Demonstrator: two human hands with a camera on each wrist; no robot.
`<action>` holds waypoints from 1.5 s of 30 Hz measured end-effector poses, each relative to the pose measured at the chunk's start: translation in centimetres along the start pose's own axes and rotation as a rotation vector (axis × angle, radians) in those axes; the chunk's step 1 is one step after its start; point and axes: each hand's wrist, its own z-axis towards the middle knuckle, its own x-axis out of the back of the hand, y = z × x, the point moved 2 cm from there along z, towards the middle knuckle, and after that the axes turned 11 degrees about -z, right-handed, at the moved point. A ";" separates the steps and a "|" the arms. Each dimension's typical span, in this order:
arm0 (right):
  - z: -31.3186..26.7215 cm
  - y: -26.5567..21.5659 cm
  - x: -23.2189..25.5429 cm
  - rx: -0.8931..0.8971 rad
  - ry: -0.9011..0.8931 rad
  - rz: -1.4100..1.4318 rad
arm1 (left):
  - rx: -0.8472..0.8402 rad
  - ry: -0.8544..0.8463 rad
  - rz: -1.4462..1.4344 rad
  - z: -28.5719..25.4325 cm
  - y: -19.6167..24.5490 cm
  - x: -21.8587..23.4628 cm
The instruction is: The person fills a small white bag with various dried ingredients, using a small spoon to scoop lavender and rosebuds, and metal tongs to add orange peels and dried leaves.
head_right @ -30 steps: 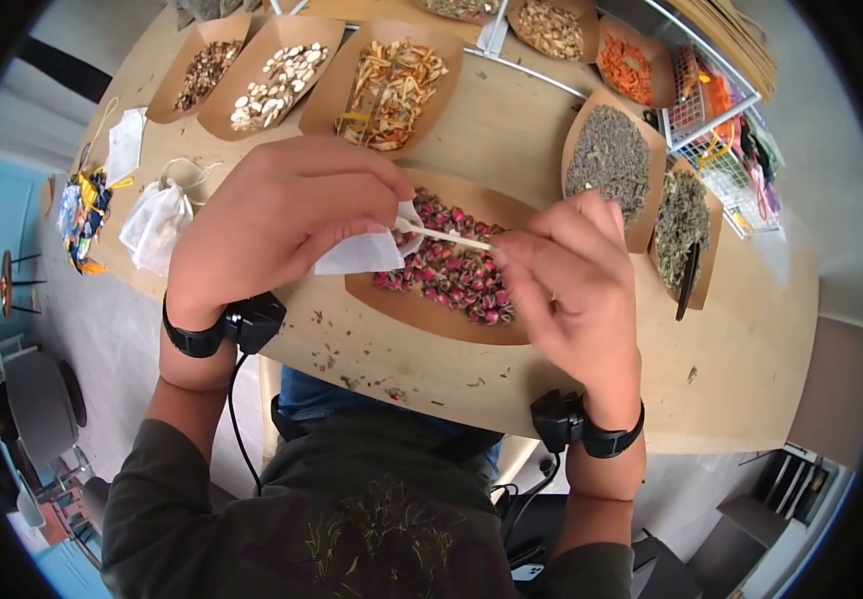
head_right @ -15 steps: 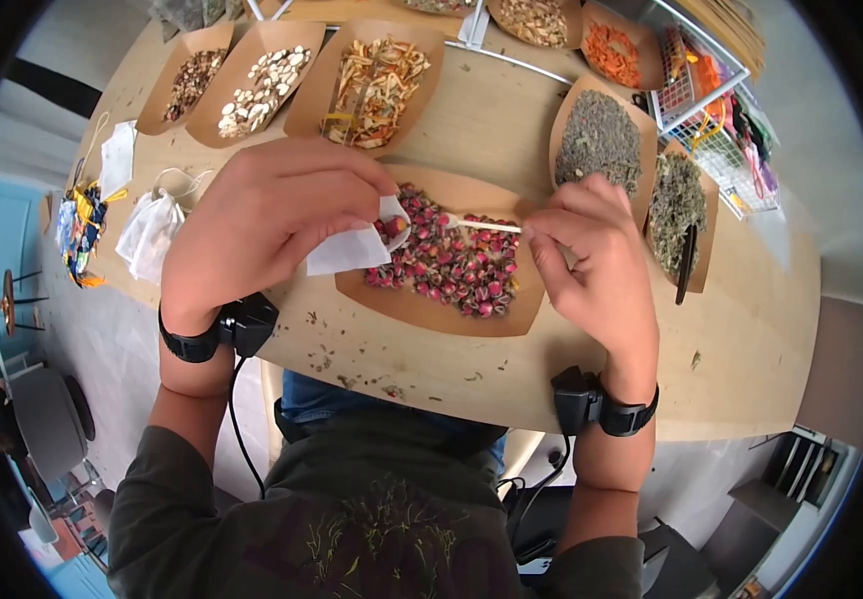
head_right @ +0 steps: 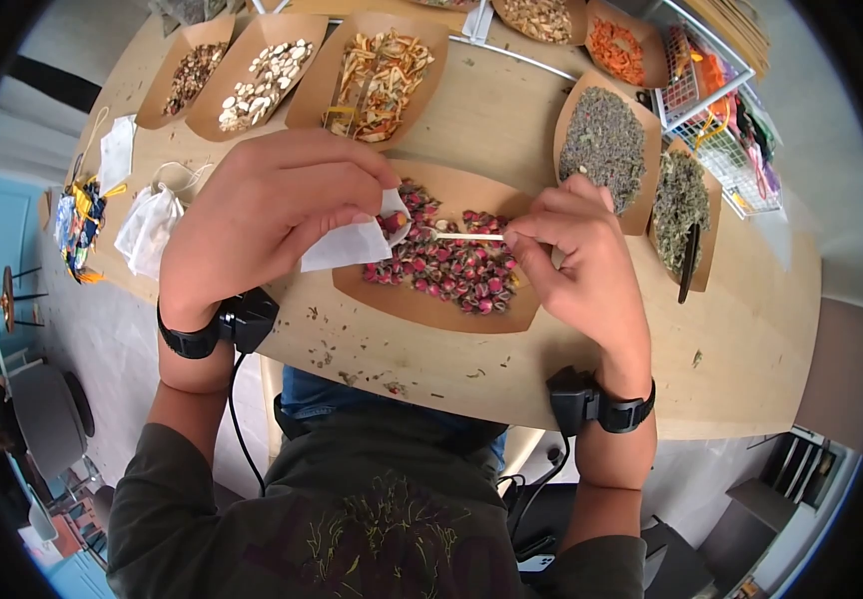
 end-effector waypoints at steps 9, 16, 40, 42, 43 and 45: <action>-0.1 0.9 -0.4 -0.028 -0.011 0.089 | 0.003 0.015 -0.019 0.0 -0.1 0.1; -0.3 1.4 0.4 -0.054 0.006 0.213 | 0.007 0.017 -0.017 -0.1 -0.1 0.3; -0.5 -1.3 1.9 0.058 -0.041 -0.064 | 0.011 0.007 0.013 0.1 0.0 0.0; -0.4 -1.1 1.2 0.062 -0.071 -0.004 | 0.013 0.002 0.019 0.1 0.0 0.0; -0.4 -0.8 0.9 0.037 -0.048 0.025 | 0.011 0.007 0.005 0.0 -0.1 0.0; -0.3 -0.4 0.5 0.014 -0.027 0.054 | 0.009 0.015 -0.009 0.0 -0.1 0.0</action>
